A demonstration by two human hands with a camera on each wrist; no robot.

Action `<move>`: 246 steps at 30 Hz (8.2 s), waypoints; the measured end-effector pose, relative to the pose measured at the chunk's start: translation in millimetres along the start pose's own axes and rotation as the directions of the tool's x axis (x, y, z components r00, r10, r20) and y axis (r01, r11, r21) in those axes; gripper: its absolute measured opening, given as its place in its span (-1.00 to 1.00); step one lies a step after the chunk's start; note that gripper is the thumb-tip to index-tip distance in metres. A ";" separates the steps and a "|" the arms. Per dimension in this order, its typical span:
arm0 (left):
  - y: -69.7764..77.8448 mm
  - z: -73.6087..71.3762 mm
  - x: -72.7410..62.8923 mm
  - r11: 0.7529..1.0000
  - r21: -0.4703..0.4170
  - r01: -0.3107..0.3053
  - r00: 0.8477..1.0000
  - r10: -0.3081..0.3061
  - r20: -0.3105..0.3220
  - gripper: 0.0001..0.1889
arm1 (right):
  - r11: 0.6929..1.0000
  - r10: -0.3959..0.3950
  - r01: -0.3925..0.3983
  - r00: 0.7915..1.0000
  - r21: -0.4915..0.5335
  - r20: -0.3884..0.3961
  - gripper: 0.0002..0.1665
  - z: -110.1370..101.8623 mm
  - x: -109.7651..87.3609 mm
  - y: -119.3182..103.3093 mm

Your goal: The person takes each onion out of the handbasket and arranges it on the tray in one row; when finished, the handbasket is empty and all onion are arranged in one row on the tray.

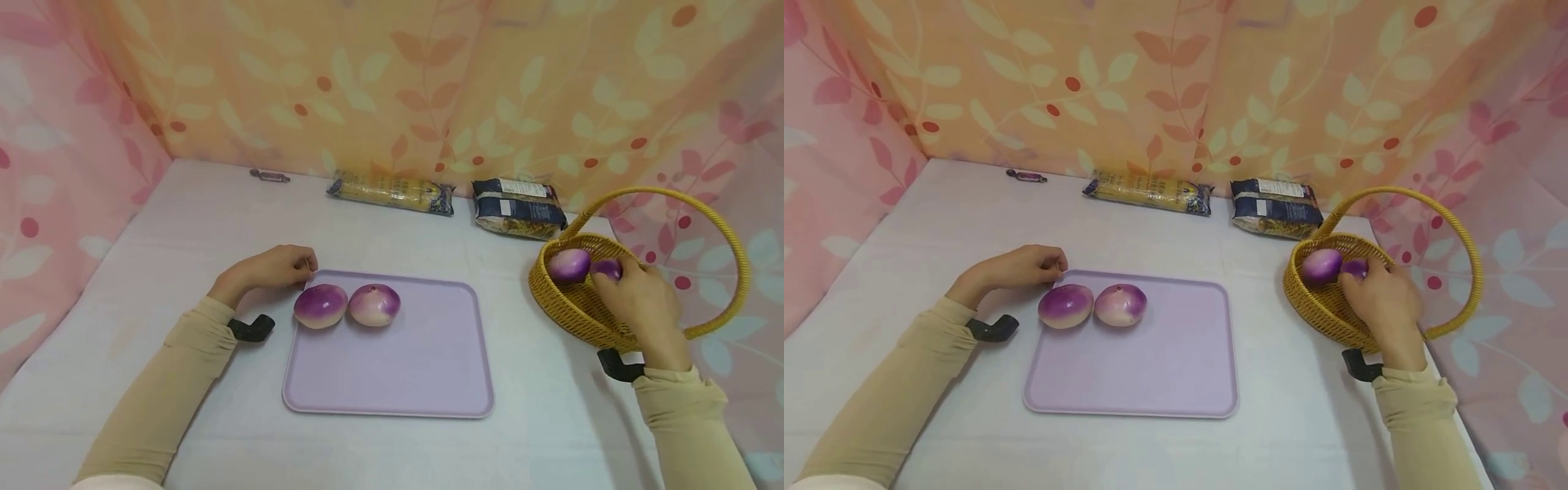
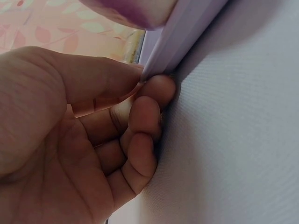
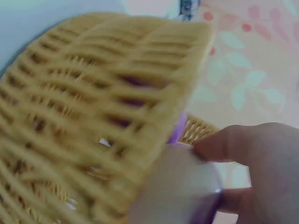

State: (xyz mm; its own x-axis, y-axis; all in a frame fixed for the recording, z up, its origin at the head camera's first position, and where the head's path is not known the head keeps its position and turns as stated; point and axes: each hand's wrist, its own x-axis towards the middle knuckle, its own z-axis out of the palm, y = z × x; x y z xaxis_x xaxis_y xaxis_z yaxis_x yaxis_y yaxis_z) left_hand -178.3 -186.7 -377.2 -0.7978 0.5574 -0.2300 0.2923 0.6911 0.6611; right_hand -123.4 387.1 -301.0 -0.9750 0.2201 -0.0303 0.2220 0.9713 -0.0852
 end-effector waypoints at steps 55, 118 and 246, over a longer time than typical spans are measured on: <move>-1.2 1.9 -0.3 1.000 -0.008 -0.003 1.000 0.003 -0.016 -0.85 | 0.631 -0.762 0.761 0.645 0.151 -0.063 -0.25 77.5 -73.5 -194.8; -0.7 2.3 -1.4 1.000 -0.010 -0.001 1.000 0.000 -0.012 -0.83 | 0.986 -0.160 0.158 0.986 0.053 0.038 -0.16 -7.7 -0.9 -17.8; -1.9 1.7 0.0 1.000 -0.014 -0.009 0.999 0.009 -0.032 -0.84 | 0.804 -0.577 0.562 0.817 0.195 0.025 -0.10 66.7 -65.9 -147.8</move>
State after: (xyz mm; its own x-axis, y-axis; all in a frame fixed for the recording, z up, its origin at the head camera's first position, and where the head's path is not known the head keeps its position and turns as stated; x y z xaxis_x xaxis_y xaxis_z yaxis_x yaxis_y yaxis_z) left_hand -178.0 -187.3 -379.7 -0.8117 0.5483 -0.2013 0.2919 0.6792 0.6734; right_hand -91.3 223.1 -352.8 -0.9239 -0.3826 -0.0003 -0.3672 0.8869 -0.2802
